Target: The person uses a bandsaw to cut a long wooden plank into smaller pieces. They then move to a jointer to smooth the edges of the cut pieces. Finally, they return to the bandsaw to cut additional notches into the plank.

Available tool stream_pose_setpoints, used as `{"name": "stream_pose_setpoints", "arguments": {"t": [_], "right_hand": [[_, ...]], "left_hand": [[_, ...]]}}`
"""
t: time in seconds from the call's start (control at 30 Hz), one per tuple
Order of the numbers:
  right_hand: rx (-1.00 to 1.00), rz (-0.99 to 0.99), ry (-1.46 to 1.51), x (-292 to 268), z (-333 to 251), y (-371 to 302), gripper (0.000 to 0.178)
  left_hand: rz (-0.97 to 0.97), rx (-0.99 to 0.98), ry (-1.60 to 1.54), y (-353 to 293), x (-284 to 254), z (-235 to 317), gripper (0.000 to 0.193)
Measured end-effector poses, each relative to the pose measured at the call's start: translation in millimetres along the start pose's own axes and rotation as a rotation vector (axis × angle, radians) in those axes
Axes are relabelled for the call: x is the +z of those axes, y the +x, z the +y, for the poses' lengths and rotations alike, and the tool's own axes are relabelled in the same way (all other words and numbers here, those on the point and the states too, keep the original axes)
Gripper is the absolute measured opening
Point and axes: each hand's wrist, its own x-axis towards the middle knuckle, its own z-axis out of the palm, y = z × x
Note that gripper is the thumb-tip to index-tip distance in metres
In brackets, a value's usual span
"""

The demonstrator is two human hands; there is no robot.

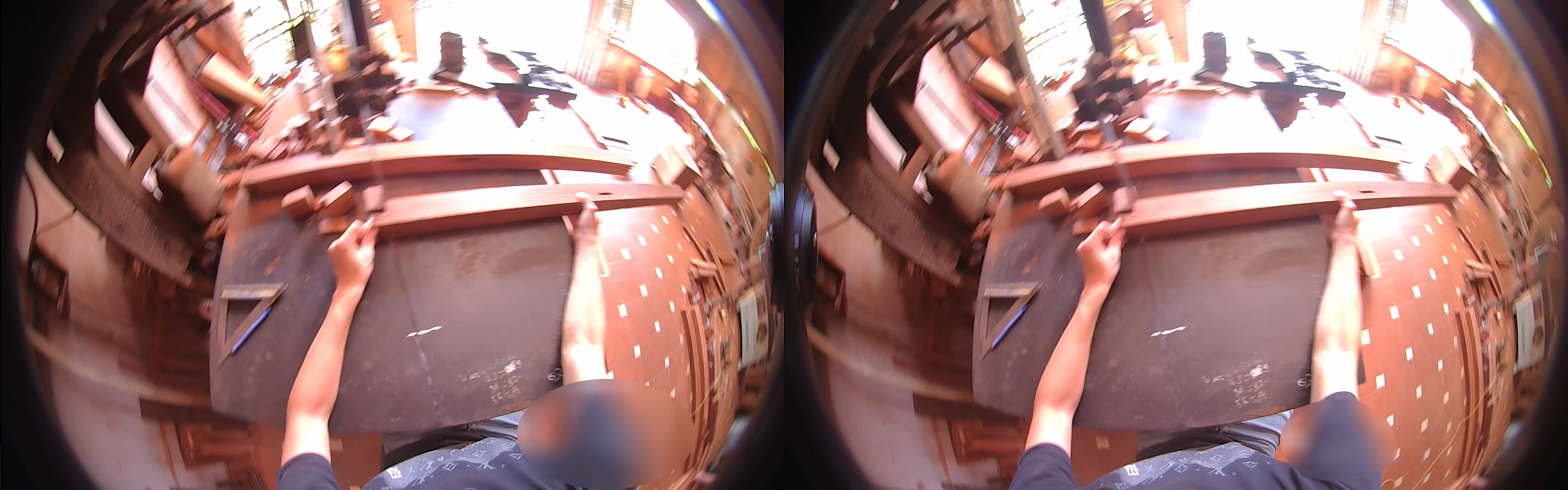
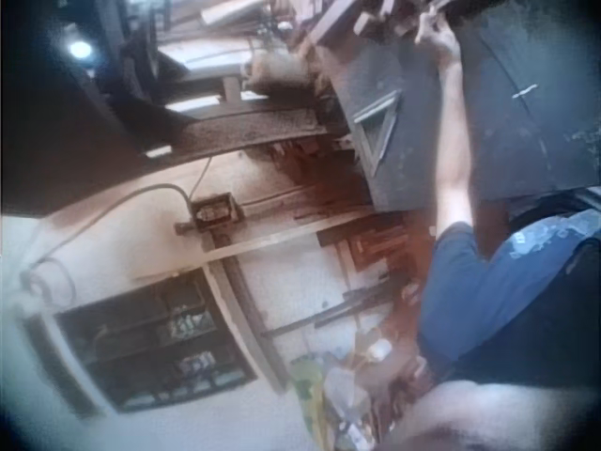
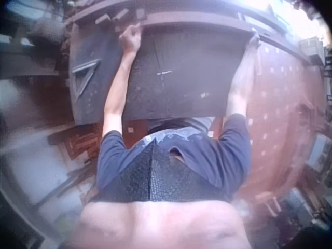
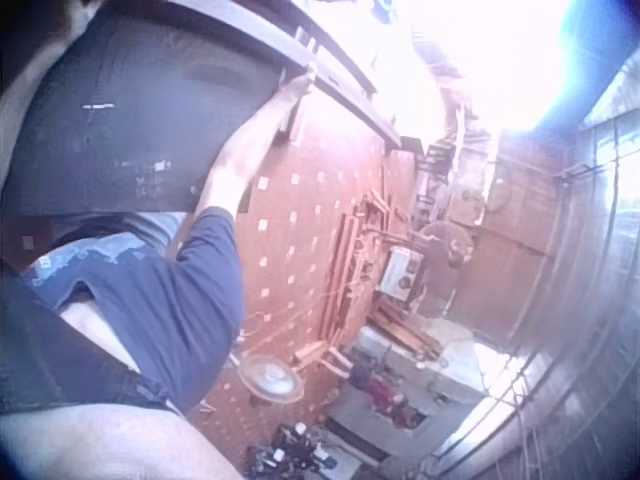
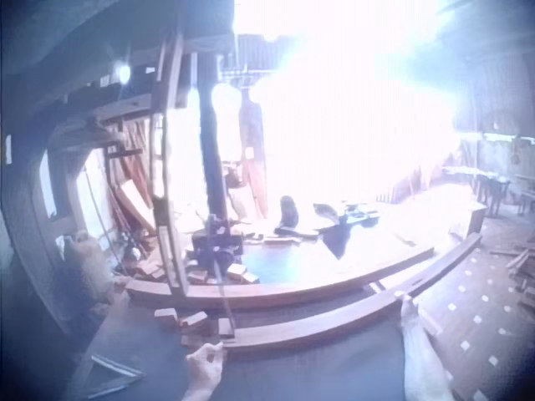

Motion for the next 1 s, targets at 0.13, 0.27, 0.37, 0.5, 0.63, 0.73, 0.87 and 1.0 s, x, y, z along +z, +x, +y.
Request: {"name": "stream_pose_setpoints", "arguments": {"t": [0.13,0.27,0.37,0.5,0.63,0.73,0.87,1.0], "right_hand": [[-0.067,-0.053,0.14,-39.8,-4.3,31.2,0.048],[-0.011,-0.108,0.405,-0.5,4.4,-9.0,0.035],[-0.072,-0.061,0.469,-31.6,-3.4,19.3,0.035],[-0.158,-0.016,0.469,-65.2,-5.1,44.8,0.054],[-0.233,-0.163,0.592,-64.2,-11.2,43.8,0.048],[-0.255,-0.235,0.631,-60.2,-11.5,38.3,0.045],[-0.259,-0.137,0.597,-61.0,11.5,50.8,0.059],[-0.245,-0.449,0.787,-76.6,-13.2,31.3,0.08]], "left_hand": [[-0.109,0.082,0.026,-23.4,-10.4,30.0,0.01],[-0.166,0.217,0.218,-47.0,-53.3,52.8,0.013],[-0.24,0.381,0.398,-57.6,-51.8,96.9,0.017],[-0.193,0.664,0.255,-44.4,-23.9,179.1,0.02],[-0.18,0.805,0.359,-1.8,28.4,243.2,0.053],[-0.655,0.35,0.515,9.9,58.4,262.3,0.08],[-0.956,0.206,0.667,40.6,59.9,276.9,0.08],[-1.269,-0.073,0.41,53.1,80.9,240.7,0.093]]}}
